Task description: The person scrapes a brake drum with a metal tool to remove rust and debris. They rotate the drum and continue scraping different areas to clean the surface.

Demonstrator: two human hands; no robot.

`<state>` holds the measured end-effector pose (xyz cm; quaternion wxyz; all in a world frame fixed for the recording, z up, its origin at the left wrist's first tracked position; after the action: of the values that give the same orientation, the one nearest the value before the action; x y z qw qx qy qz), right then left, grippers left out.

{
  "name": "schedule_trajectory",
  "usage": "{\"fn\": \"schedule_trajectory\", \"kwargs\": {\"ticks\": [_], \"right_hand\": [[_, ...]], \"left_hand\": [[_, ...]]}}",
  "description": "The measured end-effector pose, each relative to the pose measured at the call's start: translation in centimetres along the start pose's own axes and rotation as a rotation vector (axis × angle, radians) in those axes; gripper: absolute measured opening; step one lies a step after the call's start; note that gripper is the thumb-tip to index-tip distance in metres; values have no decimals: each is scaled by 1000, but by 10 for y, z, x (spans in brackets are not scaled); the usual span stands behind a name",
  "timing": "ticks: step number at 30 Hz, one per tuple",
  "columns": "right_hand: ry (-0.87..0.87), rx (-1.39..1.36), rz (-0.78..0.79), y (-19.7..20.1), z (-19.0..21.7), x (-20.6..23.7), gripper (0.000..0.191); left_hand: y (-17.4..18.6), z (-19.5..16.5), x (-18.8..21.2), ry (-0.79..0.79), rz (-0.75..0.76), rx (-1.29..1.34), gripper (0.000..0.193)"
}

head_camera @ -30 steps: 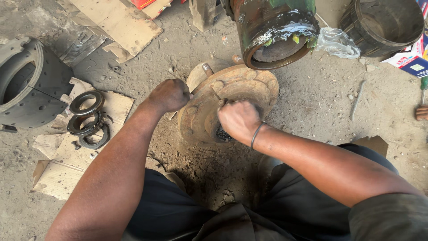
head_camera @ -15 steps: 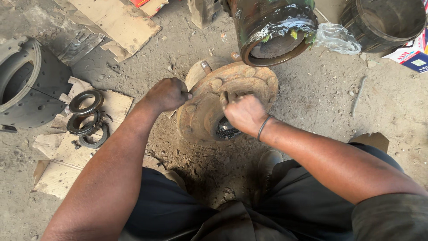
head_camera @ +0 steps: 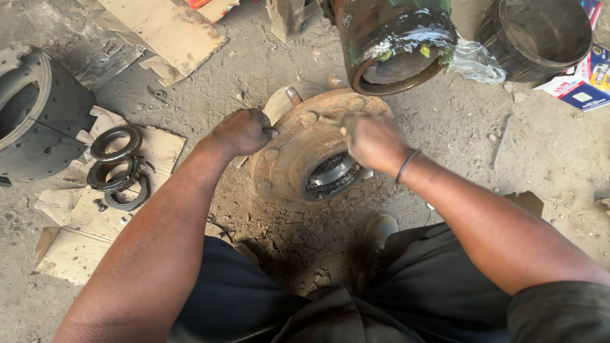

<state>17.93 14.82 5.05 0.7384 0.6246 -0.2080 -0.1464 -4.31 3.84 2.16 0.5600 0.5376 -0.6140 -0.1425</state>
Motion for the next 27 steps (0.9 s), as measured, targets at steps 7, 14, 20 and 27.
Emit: {"fn": "schedule_trajectory", "kwargs": {"ticks": [7,14,20,27], "right_hand": [[-289,-104,86,9,-31,-24,24],[-238,-175,173,-29,-14,-30,26],[-4,-438,-141,-31,-5,-29,25],[-292,-259,292,-28,6,-15,27]], "left_hand": [[-1,-3,1,-60,-52,-2,36],[-3,1,-6,-42,-62,-27,35],[-2,5,-6,-52,-72,-17,35],[2,2,0,-16,-33,14,38]]}}
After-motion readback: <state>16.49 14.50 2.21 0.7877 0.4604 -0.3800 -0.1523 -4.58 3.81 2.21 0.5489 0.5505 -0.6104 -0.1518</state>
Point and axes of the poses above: each hand's wrist, its own x-axis away from the middle knuckle, its own y-axis out of the back of the hand, z = x × y, the point moved 5 cm from there along -x, towards the middle knuckle, and after that the axes turned 2 degrees about z, right-handed, at the moved point
